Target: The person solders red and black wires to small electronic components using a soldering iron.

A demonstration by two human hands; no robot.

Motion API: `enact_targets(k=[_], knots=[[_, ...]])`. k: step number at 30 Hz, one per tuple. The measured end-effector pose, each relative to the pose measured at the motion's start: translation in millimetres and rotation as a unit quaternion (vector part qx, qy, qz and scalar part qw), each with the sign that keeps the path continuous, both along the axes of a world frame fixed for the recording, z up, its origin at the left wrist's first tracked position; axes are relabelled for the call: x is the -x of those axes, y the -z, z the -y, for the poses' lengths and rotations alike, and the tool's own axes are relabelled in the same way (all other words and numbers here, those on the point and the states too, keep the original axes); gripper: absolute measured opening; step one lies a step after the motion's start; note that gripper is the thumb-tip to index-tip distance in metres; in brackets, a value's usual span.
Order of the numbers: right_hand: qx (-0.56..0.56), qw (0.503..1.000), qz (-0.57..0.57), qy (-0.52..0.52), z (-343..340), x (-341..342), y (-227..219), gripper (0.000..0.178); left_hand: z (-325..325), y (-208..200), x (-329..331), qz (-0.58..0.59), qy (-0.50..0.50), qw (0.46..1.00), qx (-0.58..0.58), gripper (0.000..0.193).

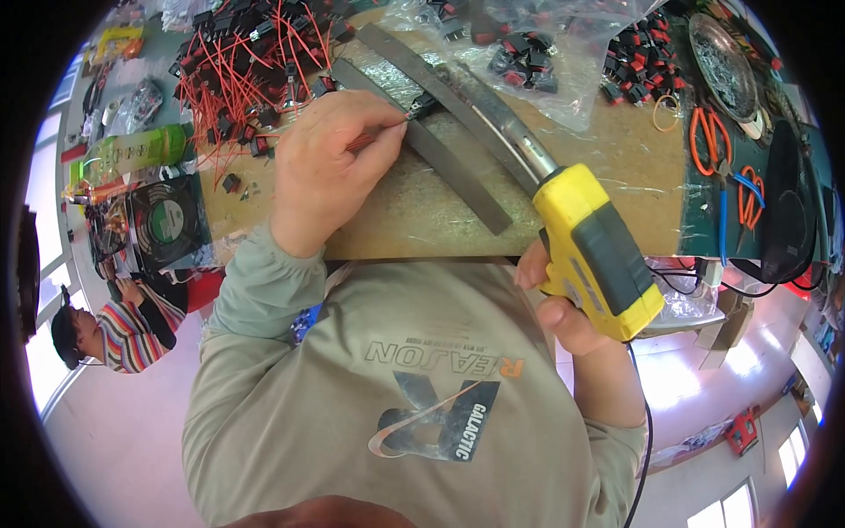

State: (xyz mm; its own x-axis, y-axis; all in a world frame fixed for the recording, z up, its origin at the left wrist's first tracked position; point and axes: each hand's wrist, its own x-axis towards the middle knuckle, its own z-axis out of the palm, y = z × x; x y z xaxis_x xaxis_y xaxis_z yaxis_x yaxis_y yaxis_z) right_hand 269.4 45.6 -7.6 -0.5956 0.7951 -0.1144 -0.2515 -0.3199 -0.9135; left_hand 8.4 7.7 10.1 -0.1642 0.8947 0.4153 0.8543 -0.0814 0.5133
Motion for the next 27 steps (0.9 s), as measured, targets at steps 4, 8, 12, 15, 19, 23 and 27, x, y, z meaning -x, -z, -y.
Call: enact_targets(k=[4, 8, 12, 15, 19, 23, 27], knots=[[0.008, 0.999, 0.021, -0.030, -8.2, -9.1, 2.6, 0.086, -0.2, 0.3, -0.1, -0.005, -0.002, 1.000, -0.009, 0.008], [0.027, 0.999, 0.014, -0.015, -5.5, -13.0, 9.1, 0.086, -0.6, 1.5, -1.4, 0.005, -0.002, 1.000, -0.009, 0.007], [0.026, 0.999, -0.013, -0.038, -8.6, -15.2, 10.7, 0.069, -0.6, 0.7, -1.4, -0.007, 0.000, 1.000, -0.006, 0.007], [0.015, 0.999, -0.015, -0.048, -10.0, -17.1, 15.9, 0.062, -0.9, 0.2, -0.6, -0.005, -0.001, 1.000, -0.006, 0.008], [-0.041, 0.996, 0.016, -0.080, -12.4, -18.3, 17.7, 0.058, -3.2, 1.8, -2.1, 0.007, -0.013, 0.999, -0.036, 0.008], [0.014, 0.999, -0.027, -0.025, -7.6, -9.5, 14.3, 0.064, -1.7, -0.1, -1.3, 0.011, -0.020, 1.000, -0.015, 0.007], [0.032, 0.999, -0.017, -0.031, -8.3, -9.8, 12.2, 0.080, -1.4, 1.9, -1.2, 0.038, -0.007, 0.999, -0.021, 0.006]])
